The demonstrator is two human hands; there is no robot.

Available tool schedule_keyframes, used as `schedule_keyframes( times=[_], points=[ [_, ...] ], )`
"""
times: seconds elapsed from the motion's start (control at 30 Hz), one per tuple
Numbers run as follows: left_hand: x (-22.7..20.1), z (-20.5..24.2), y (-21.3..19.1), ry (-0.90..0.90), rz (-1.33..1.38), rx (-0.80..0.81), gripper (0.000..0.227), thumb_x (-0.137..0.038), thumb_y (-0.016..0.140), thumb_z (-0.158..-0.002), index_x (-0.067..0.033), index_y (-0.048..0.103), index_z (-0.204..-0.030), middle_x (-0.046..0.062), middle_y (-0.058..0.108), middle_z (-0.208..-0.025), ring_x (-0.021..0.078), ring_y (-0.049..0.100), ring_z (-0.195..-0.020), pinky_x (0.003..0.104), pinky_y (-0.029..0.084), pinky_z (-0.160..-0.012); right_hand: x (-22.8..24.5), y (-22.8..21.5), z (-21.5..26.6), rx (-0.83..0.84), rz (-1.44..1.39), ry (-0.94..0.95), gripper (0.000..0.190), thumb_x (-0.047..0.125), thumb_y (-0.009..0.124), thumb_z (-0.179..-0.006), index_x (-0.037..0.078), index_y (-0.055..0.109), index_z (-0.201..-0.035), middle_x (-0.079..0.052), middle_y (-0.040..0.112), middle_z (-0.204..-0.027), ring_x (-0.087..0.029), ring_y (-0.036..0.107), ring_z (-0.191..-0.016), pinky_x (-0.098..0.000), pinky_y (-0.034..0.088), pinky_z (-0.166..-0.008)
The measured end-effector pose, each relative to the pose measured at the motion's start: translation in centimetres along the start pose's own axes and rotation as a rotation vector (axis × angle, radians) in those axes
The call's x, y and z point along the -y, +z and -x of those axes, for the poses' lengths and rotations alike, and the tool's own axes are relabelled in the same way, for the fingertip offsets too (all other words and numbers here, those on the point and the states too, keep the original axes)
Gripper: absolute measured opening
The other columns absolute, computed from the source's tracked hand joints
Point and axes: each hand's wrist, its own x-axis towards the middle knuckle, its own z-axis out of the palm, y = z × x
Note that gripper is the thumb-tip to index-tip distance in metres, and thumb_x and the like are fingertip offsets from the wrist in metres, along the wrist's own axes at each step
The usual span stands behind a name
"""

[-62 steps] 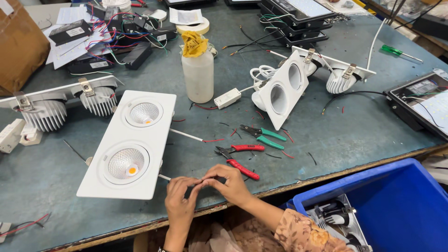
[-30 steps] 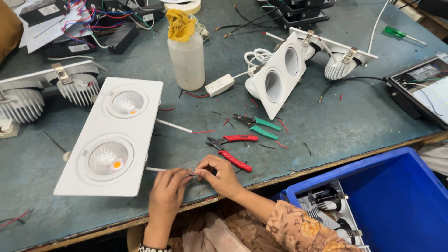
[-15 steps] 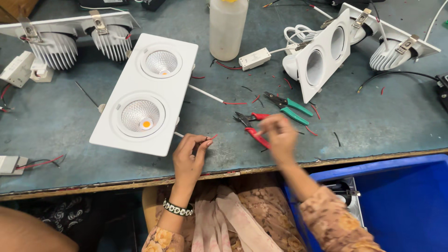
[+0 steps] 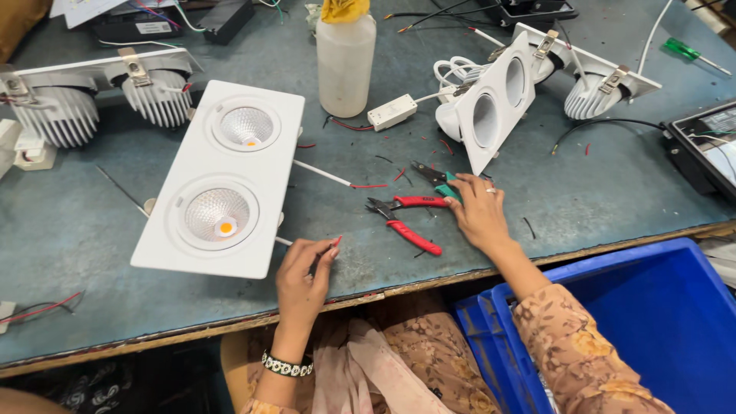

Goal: The person assembles LED light fixtures by stripping wire ends with pliers and connecting them to the fixture's internal components. They handle multiple white LED units, power drivers, and wires on a workbench, using pliers and screwdrivers to complete the wiring.

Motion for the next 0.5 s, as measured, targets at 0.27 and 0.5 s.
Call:
schedule_keyframes(
  times=[0.27,0.5],
  points=[
    [0.4,0.0,-0.1,0.012,0.015,0.016,0.012,-0.011,0.075,-0.09,-0.0038,0.074,-0.1,0.007,0.068,-0.089,0.0192,0.066,-0.079,0.029,0.051,-0.07,-1.8,-2.9,0.3,0.136,-0.076,-0.17,0.033,0.023,0.062,-0.096,0.011,0.062,-0.127,-0.011,0.053,-0.146,-0.034,0.051,-0.131,-0.0526,0.04,-0.102],
    [0.2,0.0,0.0,0.004,0.026,0.004,0.012,-0.009,0.076,-0.089,-0.0031,0.071,-0.099,0.007,0.067,-0.086,0.0167,0.063,-0.072,0.028,0.049,-0.066,-1.5,-3.1,-1.1,0.082,0.142,-0.208,0.031,0.025,0.071,-0.086,0.007,0.065,-0.11,-0.015,0.062,-0.118,-0.036,0.062,-0.108,-0.0475,0.05,-0.091]
  ],
)
